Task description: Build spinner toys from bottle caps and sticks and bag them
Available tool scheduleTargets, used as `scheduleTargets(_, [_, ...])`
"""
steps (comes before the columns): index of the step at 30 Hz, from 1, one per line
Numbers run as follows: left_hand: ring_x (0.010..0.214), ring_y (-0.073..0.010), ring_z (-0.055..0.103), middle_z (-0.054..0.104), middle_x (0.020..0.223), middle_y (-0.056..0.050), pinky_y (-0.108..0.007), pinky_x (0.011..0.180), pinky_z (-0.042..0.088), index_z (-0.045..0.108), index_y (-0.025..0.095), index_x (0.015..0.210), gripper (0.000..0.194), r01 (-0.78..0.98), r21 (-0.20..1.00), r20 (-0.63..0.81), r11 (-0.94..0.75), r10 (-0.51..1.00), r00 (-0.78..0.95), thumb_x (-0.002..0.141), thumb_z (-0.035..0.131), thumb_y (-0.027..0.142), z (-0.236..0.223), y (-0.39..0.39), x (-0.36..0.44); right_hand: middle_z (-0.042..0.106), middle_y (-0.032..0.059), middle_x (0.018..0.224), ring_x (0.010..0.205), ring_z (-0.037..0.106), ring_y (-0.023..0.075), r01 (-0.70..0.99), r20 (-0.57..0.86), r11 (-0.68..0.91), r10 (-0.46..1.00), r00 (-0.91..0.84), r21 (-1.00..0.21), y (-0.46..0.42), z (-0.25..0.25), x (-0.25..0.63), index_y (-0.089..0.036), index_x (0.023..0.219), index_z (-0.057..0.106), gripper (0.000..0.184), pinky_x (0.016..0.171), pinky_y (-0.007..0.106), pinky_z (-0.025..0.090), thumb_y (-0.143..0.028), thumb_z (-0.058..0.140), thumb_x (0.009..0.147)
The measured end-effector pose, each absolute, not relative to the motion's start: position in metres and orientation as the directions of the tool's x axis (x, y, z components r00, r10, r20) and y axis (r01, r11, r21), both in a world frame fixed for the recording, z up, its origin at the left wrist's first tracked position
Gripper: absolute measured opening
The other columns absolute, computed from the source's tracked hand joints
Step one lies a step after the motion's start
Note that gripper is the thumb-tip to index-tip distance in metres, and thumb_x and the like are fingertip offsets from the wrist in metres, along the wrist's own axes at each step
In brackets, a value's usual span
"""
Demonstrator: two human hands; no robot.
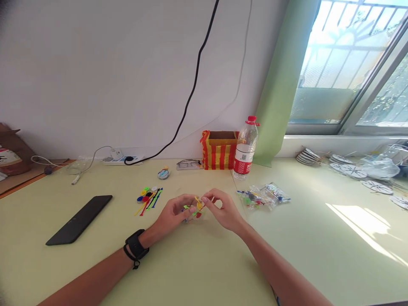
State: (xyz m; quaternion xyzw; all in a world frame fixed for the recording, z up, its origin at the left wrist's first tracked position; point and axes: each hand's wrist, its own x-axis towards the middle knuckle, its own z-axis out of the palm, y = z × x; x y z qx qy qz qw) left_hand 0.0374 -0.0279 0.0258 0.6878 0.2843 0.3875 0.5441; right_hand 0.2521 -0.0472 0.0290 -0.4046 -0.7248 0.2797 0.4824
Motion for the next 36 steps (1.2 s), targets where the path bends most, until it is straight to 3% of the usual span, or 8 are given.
scheduleTargets(3, [0.081,-0.0191,0.07,0.071,0.106,-0.008,-0.032,0.074,0.057,0.067,0.02,0.117,0.035,-0.072,0.972,0.227,-0.222,0.834,0.503,0.089,0.075,0.04,0.026,-0.029,0.038,0.069,0.0048,0.083,0.08,0.062,0.0199,0.319,0.477,0.539,0.841,-0.253,-0.78,-0.05,0.031,0.247,-0.023,0.089,0.071,0.032,0.075,0.033,0.051,-0.046,0.053,0.102])
scheduleTargets(9, [0.081,-0.0182,0.066,0.068,0.088,-0.004,-0.028,0.07,0.057,0.069,0.019,0.088,0.021,-0.042,0.958,0.277,-0.283,0.883,0.38,0.087,0.077,0.039,0.03,-0.034,0.036,0.069,0.0048,0.082,0.082,0.062,0.0211,0.313,0.486,0.568,0.819,-0.304,-0.761,-0.058,0.034,0.242,-0.025,0.086,0.071,0.025,0.076,0.035,0.05,-0.038,0.055,0.101])
scheduleTargets(16, [0.075,-0.0183,0.063,0.065,0.081,-0.004,-0.029,0.067,0.056,0.071,0.019,0.082,0.021,0.0,0.945,0.295,-0.328,0.849,0.438,0.085,0.075,0.04,0.034,-0.036,0.036,0.068,0.0039,0.079,0.077,0.061,0.0198,0.281,0.493,0.593,0.795,-0.353,-0.755,-0.063,0.037,0.239,-0.024,0.08,0.068,0.023,0.074,0.035,0.049,-0.033,0.057,0.099])
scheduleTargets(19, [0.07,-0.0172,0.062,0.063,0.078,-0.003,-0.029,0.066,0.053,0.068,0.019,0.081,0.016,-0.075,0.964,0.262,-0.256,0.856,0.446,0.085,0.071,0.033,0.036,-0.035,0.035,0.068,0.0039,0.077,0.075,0.06,0.0196,0.276,0.495,0.582,0.805,-0.326,-0.765,-0.065,0.04,0.238,-0.023,0.079,0.068,0.025,0.073,0.034,0.047,-0.033,0.057,0.098])
scheduleTargets(24, [0.075,-0.0175,0.055,0.059,0.075,-0.003,-0.027,0.068,0.046,0.059,0.018,0.065,0.011,-0.107,0.967,0.255,-0.232,0.902,0.347,0.073,0.067,0.021,0.039,-0.022,0.027,0.066,0.0043,0.074,0.072,0.059,0.0197,0.234,0.465,0.51,0.857,-0.221,-0.828,-0.06,0.042,0.248,-0.022,0.074,0.067,0.03,0.069,0.033,0.047,-0.041,0.059,0.096])
scheduleTargets(30, [0.082,-0.0176,0.059,0.067,0.087,-0.003,-0.027,0.075,0.046,0.071,0.019,0.087,0.01,-0.064,0.974,0.224,-0.216,0.898,0.379,0.083,0.073,0.028,0.039,-0.021,0.024,0.062,0.0021,0.073,0.07,0.056,0.0177,0.146,0.383,0.413,0.903,-0.196,-0.899,-0.055,0.038,0.249,-0.021,0.078,0.066,0.034,0.066,0.03,0.047,-0.049,0.06,0.095])
scheduleTargets(36, [0.089,-0.0212,0.065,0.072,0.092,-0.007,-0.03,0.08,0.05,0.079,0.02,0.085,0.02,-0.058,0.958,0.281,-0.281,0.878,0.387,0.09,0.073,0.037,0.032,-0.03,0.039,0.07,0.0041,0.089,0.082,0.062,0.0194,0.041,0.28,0.304,0.916,-0.289,-0.952,-0.057,0.032,0.234,-0.022,0.095,0.074,0.028,0.071,0.03,0.05,-0.049,0.07,0.09])
